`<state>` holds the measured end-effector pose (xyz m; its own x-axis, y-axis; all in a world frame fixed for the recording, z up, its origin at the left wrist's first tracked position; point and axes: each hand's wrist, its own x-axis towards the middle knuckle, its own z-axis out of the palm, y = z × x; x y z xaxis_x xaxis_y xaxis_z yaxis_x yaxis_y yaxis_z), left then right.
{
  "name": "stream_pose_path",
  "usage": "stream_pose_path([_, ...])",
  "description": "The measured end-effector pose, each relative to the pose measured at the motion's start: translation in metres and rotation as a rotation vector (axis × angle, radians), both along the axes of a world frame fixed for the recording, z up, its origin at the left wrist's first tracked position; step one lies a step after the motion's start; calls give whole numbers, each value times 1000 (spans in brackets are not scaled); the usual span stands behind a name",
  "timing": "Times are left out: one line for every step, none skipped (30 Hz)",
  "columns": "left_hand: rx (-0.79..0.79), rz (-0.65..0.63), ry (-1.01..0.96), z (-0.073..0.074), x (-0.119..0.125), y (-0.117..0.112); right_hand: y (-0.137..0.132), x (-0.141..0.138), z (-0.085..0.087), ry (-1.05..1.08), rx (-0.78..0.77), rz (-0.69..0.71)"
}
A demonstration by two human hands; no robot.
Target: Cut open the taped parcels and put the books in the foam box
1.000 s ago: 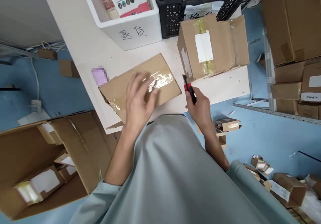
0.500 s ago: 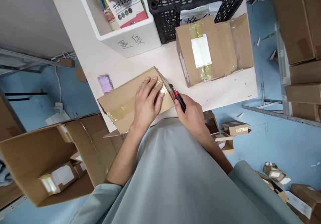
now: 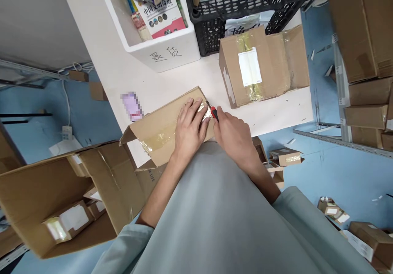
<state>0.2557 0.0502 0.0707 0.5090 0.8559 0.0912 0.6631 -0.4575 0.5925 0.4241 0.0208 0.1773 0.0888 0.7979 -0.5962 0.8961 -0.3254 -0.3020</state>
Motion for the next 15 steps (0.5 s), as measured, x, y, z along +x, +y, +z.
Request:
stream_pose_path([-4,-1,-5,0,0,1,0,-2,2,-9,-13,-3])
stream_pose_path([-8,-2,-11,1,-1,1,0,-4,4,-15,-26,-6])
stream_pose_path([-10,-3,-18,1,-1,2,-1,-5,6,-21,-39,-9])
stream_pose_path([-12,-5,-25,1,-1,3,-2,-6,7,-28,-50,-13])
stream_pose_path([-15,-6,-31,1,-1,3,-3,-6,9,-34,-59,-16])
stream_pose_path([-20,-6,-36,2,-1,4,-4,-6,10,-42,-66,-19])
stream_pose_path([-27,-8,-40,2,-1,4,-4,-7,11,-50,-71,-20])
stream_pose_path([-36,-10,-46,2,-1,3,-5,-8,11,-59,-74,-20])
stream_pose_path([-46,-13,-52,1,-1,2,-4,-9,11,-68,-76,-19])
stream_pose_path([-57,-17,-58,1,0,1,-1,-11,11,-79,-75,-20])
stream_pose_path([-67,-22,-61,0,0,0,2,-14,10,-90,-72,-21])
stream_pose_path([-76,-28,-62,0,0,-2,6,-16,9,-101,-64,-24])
stream_pose_path([-80,-32,-62,-1,0,-3,11,-19,8,-111,-53,-27])
stream_pose_path([-79,-35,-62,-1,0,-4,16,-21,7,-117,-38,-27])
stream_pose_path([-71,-37,-61,-1,0,-4,20,-22,7,-113,-21,-19])
